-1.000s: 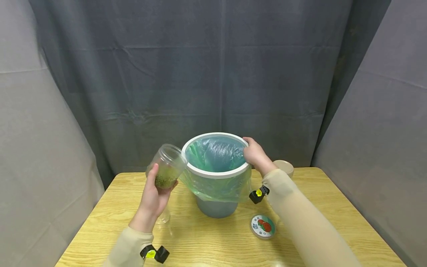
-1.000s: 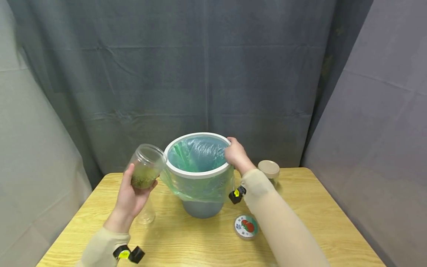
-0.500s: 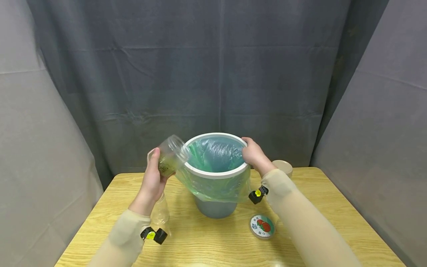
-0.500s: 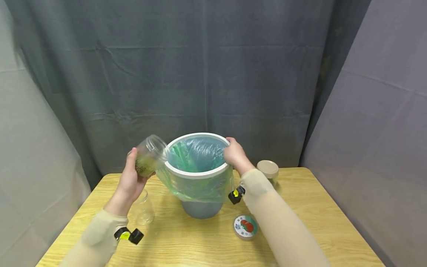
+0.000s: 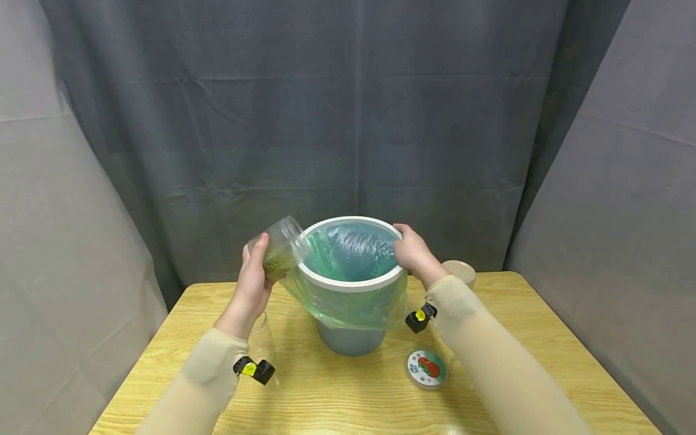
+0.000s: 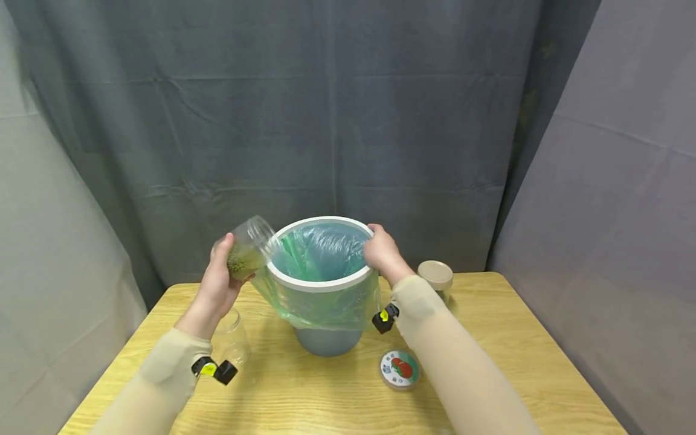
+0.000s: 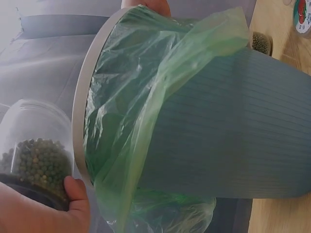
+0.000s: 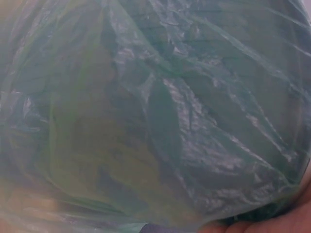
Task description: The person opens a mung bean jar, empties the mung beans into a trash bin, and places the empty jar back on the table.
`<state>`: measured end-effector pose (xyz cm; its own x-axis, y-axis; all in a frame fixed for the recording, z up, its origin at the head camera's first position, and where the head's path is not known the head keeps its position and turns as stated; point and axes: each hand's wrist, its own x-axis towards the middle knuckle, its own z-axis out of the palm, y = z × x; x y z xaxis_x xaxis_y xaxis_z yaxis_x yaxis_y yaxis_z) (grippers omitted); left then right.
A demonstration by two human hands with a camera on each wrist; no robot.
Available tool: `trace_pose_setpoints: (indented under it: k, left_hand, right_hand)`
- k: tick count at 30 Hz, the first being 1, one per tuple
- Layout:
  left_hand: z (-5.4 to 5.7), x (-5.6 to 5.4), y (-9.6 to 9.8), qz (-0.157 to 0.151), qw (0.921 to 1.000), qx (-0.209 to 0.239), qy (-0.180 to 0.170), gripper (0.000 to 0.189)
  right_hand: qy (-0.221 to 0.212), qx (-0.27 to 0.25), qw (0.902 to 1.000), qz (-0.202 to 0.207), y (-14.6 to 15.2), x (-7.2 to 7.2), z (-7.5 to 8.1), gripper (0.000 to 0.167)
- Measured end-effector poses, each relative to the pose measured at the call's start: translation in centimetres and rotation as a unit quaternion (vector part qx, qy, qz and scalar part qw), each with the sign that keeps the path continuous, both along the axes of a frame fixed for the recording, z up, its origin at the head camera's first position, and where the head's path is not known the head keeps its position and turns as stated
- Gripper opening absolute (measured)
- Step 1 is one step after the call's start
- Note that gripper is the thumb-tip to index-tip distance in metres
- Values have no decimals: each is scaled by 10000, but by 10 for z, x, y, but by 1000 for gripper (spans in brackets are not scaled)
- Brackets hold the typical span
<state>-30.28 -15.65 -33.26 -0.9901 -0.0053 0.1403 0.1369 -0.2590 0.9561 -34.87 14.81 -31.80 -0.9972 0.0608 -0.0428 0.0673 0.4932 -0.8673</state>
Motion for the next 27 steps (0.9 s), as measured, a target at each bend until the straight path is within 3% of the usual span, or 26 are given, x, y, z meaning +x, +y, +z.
trace_pose_setpoints:
  k: [6, 19, 27]
  left_hand:
    - [0, -3, -1, 56, 9999, -101, -69, 60]
    - [10, -7, -2, 66, 9985, -530, 119, 40]
    - [13, -6, -1, 90, 9970, -762, 90, 38]
  right_hand:
    - [-52, -26, 10000, 0, -1, 0, 0, 62]
    - [-14, -45, 10000, -12, -2, 2, 0, 62]
    - [5, -43, 10000, -3, -3, 3, 1, 62]
